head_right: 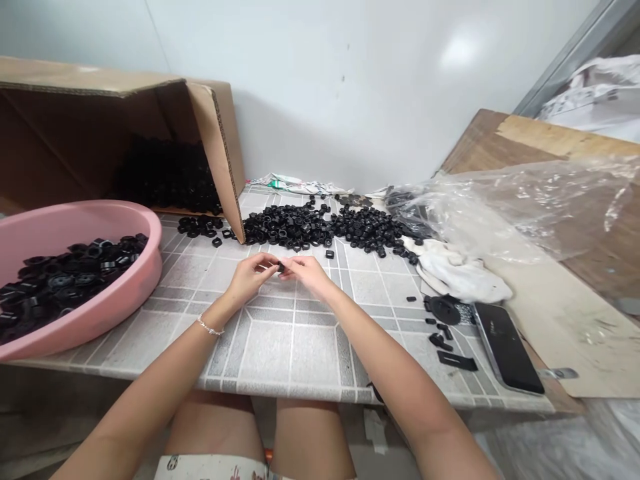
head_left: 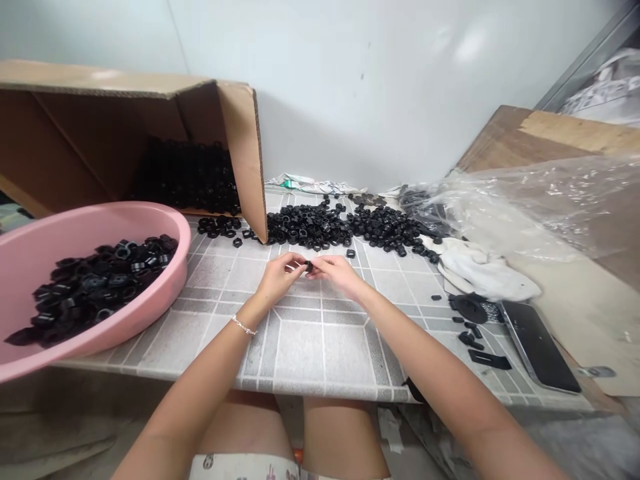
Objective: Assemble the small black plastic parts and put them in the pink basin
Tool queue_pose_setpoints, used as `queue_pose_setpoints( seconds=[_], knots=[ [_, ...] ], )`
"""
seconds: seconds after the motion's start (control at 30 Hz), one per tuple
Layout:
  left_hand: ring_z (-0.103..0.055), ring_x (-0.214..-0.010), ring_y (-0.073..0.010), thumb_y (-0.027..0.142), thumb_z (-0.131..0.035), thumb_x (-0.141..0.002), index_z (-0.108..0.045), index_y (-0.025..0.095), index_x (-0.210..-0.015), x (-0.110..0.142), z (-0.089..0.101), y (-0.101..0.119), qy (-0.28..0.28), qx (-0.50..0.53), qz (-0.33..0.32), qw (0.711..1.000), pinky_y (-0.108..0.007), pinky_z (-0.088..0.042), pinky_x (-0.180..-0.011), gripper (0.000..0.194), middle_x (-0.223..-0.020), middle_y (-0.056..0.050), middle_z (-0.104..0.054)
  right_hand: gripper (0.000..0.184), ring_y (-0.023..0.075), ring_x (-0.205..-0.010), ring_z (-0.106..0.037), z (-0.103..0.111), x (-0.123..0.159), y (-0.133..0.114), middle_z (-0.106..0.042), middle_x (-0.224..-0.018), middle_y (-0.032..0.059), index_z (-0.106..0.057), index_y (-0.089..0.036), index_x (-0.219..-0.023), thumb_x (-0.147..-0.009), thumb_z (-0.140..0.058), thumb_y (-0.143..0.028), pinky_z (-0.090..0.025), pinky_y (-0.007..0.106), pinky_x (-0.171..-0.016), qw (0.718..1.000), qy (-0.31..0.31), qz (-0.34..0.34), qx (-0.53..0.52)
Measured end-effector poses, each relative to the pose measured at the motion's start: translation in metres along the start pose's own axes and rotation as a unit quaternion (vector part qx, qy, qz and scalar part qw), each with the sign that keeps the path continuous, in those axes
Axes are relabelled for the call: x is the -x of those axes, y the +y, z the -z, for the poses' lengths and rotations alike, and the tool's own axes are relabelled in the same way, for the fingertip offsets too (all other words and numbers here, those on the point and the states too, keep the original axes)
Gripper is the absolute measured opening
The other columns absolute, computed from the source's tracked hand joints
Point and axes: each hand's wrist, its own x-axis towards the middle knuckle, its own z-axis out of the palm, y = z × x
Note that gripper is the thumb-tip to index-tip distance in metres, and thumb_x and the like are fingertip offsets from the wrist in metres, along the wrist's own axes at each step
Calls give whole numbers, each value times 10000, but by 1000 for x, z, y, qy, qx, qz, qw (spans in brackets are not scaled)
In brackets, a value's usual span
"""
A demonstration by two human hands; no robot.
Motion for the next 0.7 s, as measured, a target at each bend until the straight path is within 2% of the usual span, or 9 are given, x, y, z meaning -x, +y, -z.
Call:
queue_pose_setpoints(
  seconds=[0.17,0.3,0.37,0.43,0.47,0.53,0.57,0.6,0.7],
  knots=[
    [-660,-884,-179,332,-673,-779,-672,165,-998,3,-4,5,-33,56,-4,998,-311,-566,-777,276,-1002,-78,-681,397,168,-783,-627,7,2,-4,-670,-798,34,-678,-175,-738,-642,-737,-556,-525,365,-821,1000,-5,12,10],
    [-632,-848,-153,255,-627,-820,-646,185,-996,7,-9,-2,-14,-58,-75,995,-302,-554,-772,191,-956,-51,-642,324,173,-766,-611,-1,-8,4,-645,-782,28,-660,-176,-719,-683,-716,-493,-516,366,-798,987,2,49,151],
    [-611,-875,-155,198,-590,-839,-620,185,-1017,7,-8,-7,-1,-112,-111,987,-319,-534,-816,181,-960,-51,-629,299,185,-801,-614,6,-13,2,-656,-832,40,-660,-185,-799,-752,-646,-481,-510,380,-808,979,17,68,191],
    [-601,-883,-155,154,-576,-834,-585,183,-1054,7,-6,-10,23,-132,-121,984,-327,-523,-834,222,-984,-54,-618,293,202,-851,-606,32,-17,-4,-658,-917,66,-654,-193,-893,-817,-561,-460,-499,403,-820,959,79,93,257],
    [-598,-889,-154,138,-572,-829,-567,186,-1073,6,-4,-11,34,-131,-120,984,-327,-523,-836,248,-1003,-57,-612,278,216,-889,-591,52,-19,-7,-647,-947,81,-650,-189,-898,-828,-542,-435,-480,419,-845,927,161,117,318],
    [-589,-940,-162,121,-555,-829,-542,193,-1092,5,-1,-9,37,-126,-126,983,-328,-519,-853,273,-1044,-64,-594,234,266,-1001,-532,99,-19,-9,-614,-974,126,-644,-164,-856,-821,-521,-360,-413,473,-923,818,347,131,439],
    [-579,-986,-169,119,-540,-837,-537,197,-1095,5,0,-7,29,-125,-136,982,-333,-512,-874,270,-1070,-70,-585,203,290,-1041,-503,123,-17,-8,-596,-986,146,-639,-152,-839,-797,-531,-318,-380,500,-949,767,410,108,481],
    [-564,-1033,-178,121,-523,-846,-536,200,-1095,5,1,-4,16,-126,-149,981,-340,-502,-900,261,-1091,-76,-576,174,305,-1048,-491,145,-15,-4,-580,-990,156,-635,-145,-821,-763,-556,-289,-366,514,-953,739,435,74,510],
    [-536,-1117,-193,149,-483,-879,-536,210,-1104,8,1,5,-32,-124,-175,976,-366,-459,-978,239,-1123,-89,-566,84,284,-939,-528,187,-8,14,-548,-897,120,-596,-159,-700,-697,-598,-243,-404,496,-910,753,377,14,539]
  ],
)
